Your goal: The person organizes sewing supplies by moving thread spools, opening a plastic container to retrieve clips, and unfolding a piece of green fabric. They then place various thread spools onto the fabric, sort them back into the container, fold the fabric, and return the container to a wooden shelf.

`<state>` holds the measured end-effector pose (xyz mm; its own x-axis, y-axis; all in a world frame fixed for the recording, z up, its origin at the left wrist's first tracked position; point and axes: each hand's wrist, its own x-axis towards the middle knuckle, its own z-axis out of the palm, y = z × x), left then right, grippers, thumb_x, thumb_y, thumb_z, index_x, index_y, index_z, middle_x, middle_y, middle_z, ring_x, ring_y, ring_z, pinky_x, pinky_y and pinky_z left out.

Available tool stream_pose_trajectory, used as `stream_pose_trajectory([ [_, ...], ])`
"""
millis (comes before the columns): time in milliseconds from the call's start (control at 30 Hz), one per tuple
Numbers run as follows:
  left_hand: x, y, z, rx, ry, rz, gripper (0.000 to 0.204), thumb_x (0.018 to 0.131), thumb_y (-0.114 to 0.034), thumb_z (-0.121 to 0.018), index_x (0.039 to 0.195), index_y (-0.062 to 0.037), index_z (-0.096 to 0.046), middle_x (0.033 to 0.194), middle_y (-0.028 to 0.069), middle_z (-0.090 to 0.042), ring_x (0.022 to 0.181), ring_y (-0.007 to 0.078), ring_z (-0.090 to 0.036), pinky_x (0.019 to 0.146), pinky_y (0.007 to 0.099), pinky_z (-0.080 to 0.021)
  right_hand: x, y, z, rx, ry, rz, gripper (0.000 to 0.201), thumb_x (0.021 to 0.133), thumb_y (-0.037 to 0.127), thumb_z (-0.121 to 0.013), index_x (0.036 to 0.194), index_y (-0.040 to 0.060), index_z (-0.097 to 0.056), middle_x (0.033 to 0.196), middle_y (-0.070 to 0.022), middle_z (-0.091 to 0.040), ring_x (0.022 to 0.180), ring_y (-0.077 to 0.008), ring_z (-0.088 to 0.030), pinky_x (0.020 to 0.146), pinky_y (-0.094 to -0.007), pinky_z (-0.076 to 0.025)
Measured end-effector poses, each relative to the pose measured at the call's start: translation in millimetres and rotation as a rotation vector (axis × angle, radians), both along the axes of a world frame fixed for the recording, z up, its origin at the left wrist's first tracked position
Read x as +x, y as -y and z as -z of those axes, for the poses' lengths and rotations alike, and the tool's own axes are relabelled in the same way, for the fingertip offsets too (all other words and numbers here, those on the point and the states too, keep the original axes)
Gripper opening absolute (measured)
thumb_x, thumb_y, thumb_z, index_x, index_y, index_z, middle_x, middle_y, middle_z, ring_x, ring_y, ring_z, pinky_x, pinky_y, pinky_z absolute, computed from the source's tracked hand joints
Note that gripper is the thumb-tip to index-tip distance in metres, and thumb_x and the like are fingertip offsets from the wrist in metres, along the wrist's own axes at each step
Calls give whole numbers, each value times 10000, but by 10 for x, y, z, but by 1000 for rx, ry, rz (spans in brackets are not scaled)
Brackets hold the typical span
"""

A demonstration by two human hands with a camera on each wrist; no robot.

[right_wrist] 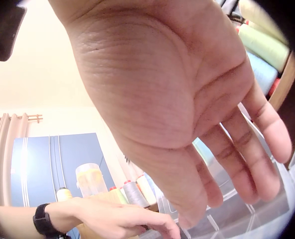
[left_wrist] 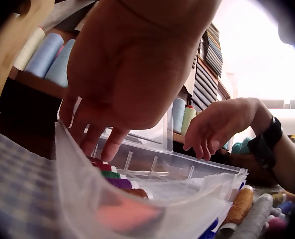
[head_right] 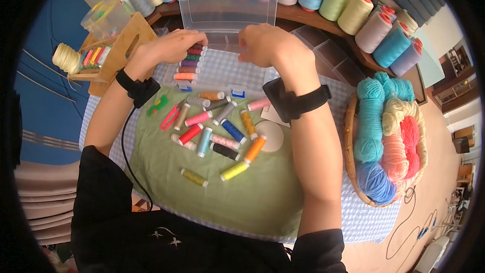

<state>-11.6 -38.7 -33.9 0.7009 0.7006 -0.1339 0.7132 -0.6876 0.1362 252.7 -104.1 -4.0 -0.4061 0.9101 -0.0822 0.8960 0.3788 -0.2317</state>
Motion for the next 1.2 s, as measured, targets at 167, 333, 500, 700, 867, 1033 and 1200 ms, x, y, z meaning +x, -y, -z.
stream_pose_trajectory([
  [167,-27,-47,47,72,-4,48,410,780,130,-463,1144,-19,-577,1112,162,-655,1074,364,-604,882,441,-480,4,19,-14,4,-15,19,365,899,323,-694,1170,82,-660,1015,-156,-710,961,-335,-672,829,-428,-528],
  [333,-43,15,-37,213,206,147,301,839,62,-515,1117,-18,-600,1034,149,-671,1007,350,-632,839,421,-498,62,-30,38,67,-20,-13,351,892,297,-689,1168,83,-658,1048,-156,-703,983,-343,-660,841,-422,-523],
  [500,110,598,-256,164,385,373,176,866,-106,-642,1011,-8,-648,926,123,-668,849,300,-667,738,386,-529,78,-13,19,60,-54,-28,332,881,285,-687,1141,81,-660,998,-161,-693,949,-317,-658,819,-400,-518],
  [700,107,1120,-192,-47,281,377,300,823,-198,-721,1073,-42,-664,1000,116,-658,926,316,-646,801,413,-522,13,63,-99,21,-5,-2,337,893,300,-696,1147,82,-656,1027,-137,-686,942,-295,-652,809,-402,-515],
  [867,8,1315,-224,-65,179,296,479,768,-253,-778,1185,-66,-636,1149,111,-615,1005,315,-624,829,412,-520,-36,123,-50,187,-161,-160,309,892,247,-708,1118,45,-645,865,-141,-686,792,-286,-661,712,-385,-515],
  [1033,1,1529,-12,24,239,260,573,753,-164,-763,1289,-80,-579,1219,111,-555,1029,333,-608,858,422,-521,-154,213,-24,197,-171,-190,307,892,222,-706,1130,37,-646,839,-155,-688,780,-301,-669,704,-400,-518],
  [1200,-6,1609,30,57,235,234,634,749,-49,-726,1352,-111,-543,1245,108,-511,1042,323,-603,837,410,-532,-213,228,-73,165,-132,-249,312,893,219,-701,1146,46,-649,862,-166,-697,818,-319,-678,731,-410,-526],
])
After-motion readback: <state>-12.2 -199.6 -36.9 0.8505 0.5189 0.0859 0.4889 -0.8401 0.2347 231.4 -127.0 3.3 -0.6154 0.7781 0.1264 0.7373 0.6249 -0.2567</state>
